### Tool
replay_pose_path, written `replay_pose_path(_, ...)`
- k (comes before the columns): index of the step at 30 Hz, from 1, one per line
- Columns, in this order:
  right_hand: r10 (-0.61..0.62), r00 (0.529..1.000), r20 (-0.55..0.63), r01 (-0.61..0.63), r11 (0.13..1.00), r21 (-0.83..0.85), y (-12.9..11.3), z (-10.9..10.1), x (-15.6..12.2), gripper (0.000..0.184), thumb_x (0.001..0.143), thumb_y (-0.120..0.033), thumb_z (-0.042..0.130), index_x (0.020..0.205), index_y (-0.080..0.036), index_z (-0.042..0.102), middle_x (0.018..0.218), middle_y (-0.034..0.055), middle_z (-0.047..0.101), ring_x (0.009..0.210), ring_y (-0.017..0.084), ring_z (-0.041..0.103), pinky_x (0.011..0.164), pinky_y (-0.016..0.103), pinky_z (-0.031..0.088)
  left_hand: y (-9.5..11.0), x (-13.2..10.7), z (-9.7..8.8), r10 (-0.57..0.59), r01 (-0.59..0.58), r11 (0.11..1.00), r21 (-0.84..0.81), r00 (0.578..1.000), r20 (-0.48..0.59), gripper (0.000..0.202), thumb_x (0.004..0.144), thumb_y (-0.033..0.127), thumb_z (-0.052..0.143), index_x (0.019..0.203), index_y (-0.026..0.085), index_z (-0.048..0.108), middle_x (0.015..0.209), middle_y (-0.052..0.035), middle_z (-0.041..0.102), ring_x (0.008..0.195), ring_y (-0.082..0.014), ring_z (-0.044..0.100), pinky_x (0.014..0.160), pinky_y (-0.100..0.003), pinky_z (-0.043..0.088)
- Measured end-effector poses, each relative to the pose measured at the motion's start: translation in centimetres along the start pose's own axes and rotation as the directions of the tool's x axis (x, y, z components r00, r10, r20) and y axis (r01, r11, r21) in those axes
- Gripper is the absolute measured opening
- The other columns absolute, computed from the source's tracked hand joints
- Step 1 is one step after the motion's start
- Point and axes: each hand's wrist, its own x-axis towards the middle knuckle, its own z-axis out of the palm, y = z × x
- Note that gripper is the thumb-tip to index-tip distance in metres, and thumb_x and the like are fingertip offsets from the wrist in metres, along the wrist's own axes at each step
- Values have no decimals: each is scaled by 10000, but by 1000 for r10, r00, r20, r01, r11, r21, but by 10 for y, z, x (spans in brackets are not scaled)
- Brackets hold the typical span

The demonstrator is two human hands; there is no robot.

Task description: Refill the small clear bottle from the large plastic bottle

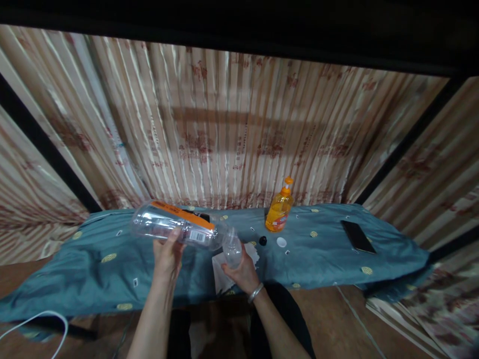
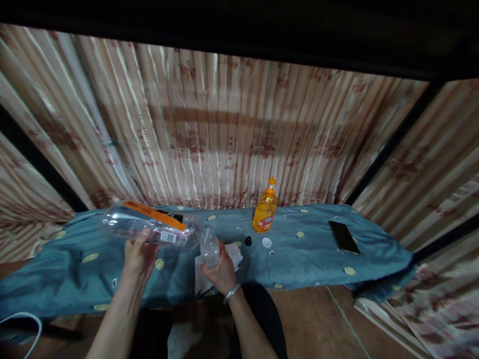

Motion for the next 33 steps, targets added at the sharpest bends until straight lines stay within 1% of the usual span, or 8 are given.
replay_pose_path(4,17,1000,10,-17,1000,11,-1,-1,1,759,647,-189,707,1346,-175,413,1120,82,674,993,235,668,891,378,546,-12,3,-8,-27,27,1000,-3,1000,-10,255,571,202,779,764,167,616,673,17,688,608,-128,644,667,-274,565)
replay_pose_path(10,41,999,12,-41,999,-18,-8,-4,0,782,637,-216,747,1346,-185,418,1209,94,643,1087,245,635,970,393,502,-29,3,-18,-188,187,981,-48,982,-24,159,771,292,643,881,177,641,786,-39,712,747,-185,688,782,-367,567)
replay_pose_path(15,110,994,-7,-110,993,-38,-11,-6,-2,1032,607,-269,796,1463,-189,225,1342,131,561,1203,272,570,1012,425,467,-35,1,-24,-303,300,950,-84,952,-31,295,896,344,457,1008,143,642,859,-95,725,782,-199,700,799,-373,565)
replay_pose_path(18,152,988,-8,-153,988,-33,-11,-6,-3,1160,608,-273,806,1499,-165,72,1365,155,538,1217,280,560,999,422,476,-37,1,-26,-345,338,935,-109,938,-42,382,907,415,417,1046,135,638,872,-108,726,773,-199,703,780,-356,571)
replay_pose_path(20,147,989,-19,-148,988,-39,-9,-6,-3,1191,601,-268,815,1500,-157,42,1409,169,487,1262,280,518,1025,417,455,-39,2,-28,-362,352,927,-128,930,-61,427,909,449,394,1086,138,627,862,-110,726,767,-197,703,771,-346,573)
replay_pose_path(24,102,995,-14,-103,991,-89,-3,-6,-5,1164,631,-302,805,1500,-159,43,1453,178,426,1328,282,439,1080,440,393,-42,4,-32,-387,371,916,-154,917,-97,437,908,458,393,1154,163,601,855,-99,723,755,-189,700,756,-335,573)
replay_pose_path(28,74,997,28,-70,991,-111,1,-8,-7,1070,697,-354,754,1497,-149,74,1408,176,484,1295,292,479,1065,464,406,-45,3,-35,-401,381,910,-163,909,-112,429,905,459,398,1172,190,598,861,-87,722,759,-186,697,734,-325,574)
replay_pose_path(33,53,998,26,-50,991,-120,2,-8,-9,1046,695,-359,759,1492,-157,113,1390,160,506,1291,288,483,1068,456,401,-44,0,-40,-402,383,909,-167,910,-102,414,907,467,391,1164,230,612,908,-67,727,813,-182,695,731,-315,576)
